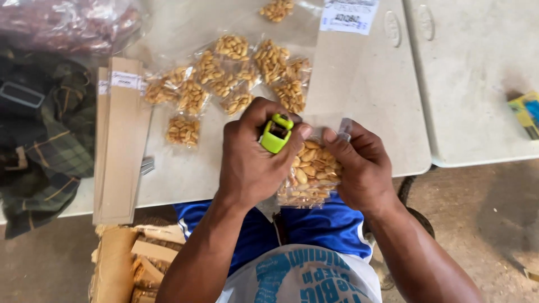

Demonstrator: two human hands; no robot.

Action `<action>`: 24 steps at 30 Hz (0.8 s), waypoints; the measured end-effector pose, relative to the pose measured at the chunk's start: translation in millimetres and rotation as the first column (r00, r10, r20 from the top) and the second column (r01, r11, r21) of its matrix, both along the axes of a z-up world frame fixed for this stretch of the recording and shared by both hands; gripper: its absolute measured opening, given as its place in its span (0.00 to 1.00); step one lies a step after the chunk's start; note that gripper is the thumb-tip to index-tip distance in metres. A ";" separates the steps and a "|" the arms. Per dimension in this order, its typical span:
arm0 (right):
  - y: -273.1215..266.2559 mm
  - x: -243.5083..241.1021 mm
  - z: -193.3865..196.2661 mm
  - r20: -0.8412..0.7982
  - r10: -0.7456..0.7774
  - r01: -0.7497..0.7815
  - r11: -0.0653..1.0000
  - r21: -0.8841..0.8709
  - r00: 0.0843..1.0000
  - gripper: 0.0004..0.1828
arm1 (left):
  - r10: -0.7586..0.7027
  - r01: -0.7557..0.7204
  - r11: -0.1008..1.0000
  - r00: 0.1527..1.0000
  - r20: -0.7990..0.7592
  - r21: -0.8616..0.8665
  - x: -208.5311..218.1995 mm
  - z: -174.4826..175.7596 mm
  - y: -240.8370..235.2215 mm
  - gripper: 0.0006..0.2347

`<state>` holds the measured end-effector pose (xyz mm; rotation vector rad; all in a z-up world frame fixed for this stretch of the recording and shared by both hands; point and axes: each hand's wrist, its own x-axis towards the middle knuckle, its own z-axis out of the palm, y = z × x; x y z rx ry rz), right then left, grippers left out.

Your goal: The person seals small transparent bags of peanuts using a green handheld heat sealer. They pick up each bag, press the sealer along the top edge, and place the sealed bag on the table. The process is repeated for multiple bags.

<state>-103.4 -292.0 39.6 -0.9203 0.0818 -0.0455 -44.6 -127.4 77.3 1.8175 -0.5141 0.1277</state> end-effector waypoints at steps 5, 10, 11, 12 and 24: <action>8.6 0.4 -4.3 -0.033 -0.032 0.029 0.998 -0.064 0.999 0.10 | 0.045 -0.046 0.998 0.999 0.007 0.040 -3.1 2.9 10.9 0.11; 6.2 3.7 -11.1 0.008 0.040 -0.039 0.998 -0.040 0.999 0.02 | 0.111 -0.111 0.993 0.994 0.018 0.030 -6.6 3.6 13.8 0.10; 3.3 3.7 -12.4 0.035 0.043 -0.039 0.992 -0.116 0.998 0.02 | 0.111 -0.112 0.993 0.993 0.036 0.036 -6.9 2.4 12.1 0.11; 4.7 5.4 -11.1 0.032 0.040 -0.037 0.993 -0.114 0.999 0.02 | 0.108 -0.110 0.993 0.994 0.034 0.039 -6.1 2.1 11.0 0.11; 4.2 4.6 -17.4 -0.068 -0.027 0.016 0.986 -0.167 0.997 0.05 | 0.059 -0.059 0.998 0.998 0.016 0.020 -3.8 -7.4 10.9 0.10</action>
